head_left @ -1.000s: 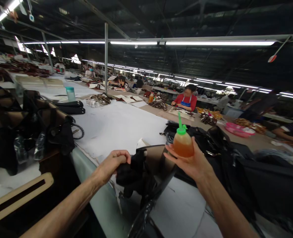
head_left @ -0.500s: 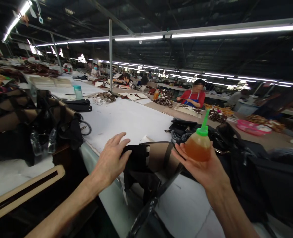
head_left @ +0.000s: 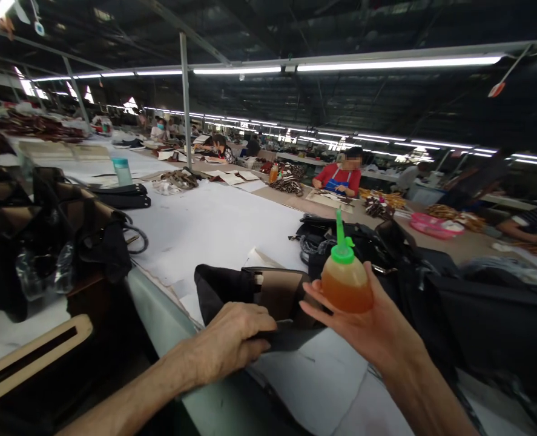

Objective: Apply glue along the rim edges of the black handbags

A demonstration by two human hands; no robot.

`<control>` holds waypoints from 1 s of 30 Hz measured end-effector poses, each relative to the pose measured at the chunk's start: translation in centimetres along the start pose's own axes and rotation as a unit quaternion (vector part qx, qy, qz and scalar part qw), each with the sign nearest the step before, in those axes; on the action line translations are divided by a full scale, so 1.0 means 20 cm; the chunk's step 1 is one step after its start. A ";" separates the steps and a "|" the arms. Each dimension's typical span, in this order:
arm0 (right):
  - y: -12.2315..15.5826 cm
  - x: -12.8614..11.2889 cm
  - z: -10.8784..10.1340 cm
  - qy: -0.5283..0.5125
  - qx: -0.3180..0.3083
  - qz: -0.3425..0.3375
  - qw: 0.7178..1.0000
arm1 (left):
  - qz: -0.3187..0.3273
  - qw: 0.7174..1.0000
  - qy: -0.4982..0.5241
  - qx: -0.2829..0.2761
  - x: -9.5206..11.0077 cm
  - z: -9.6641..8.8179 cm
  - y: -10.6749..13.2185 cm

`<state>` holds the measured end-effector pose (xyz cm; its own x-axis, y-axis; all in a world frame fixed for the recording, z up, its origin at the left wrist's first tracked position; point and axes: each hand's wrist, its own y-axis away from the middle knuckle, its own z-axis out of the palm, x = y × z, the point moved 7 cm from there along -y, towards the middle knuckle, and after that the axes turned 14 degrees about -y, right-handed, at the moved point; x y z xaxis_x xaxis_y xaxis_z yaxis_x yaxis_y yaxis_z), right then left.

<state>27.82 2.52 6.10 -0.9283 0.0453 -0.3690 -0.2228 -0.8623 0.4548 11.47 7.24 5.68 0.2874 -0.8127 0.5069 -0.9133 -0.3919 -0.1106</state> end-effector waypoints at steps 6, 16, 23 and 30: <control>0.12 0.09 -0.02 0.000 0.043 0.017 0.999 | -0.019 0.991 0.122 -0.044 -0.10 -0.07 0.06; -0.04 0.16 0.18 0.084 -0.020 0.041 0.995 | -0.192 0.933 0.278 0.124 -0.30 -0.03 0.20; -0.16 0.17 0.15 0.050 -0.012 0.046 0.998 | -0.308 0.928 0.210 0.022 -0.42 0.06 0.12; -0.03 0.16 0.04 0.010 -0.002 0.011 1.000 | -0.294 0.938 -0.182 0.035 -0.45 -0.09 -0.04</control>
<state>24.76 3.63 5.24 -0.9271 0.0170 -0.3745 -0.2016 -0.8649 0.4596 9.08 15.57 2.66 0.8261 -0.5359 0.1742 -0.5489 -0.8352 0.0340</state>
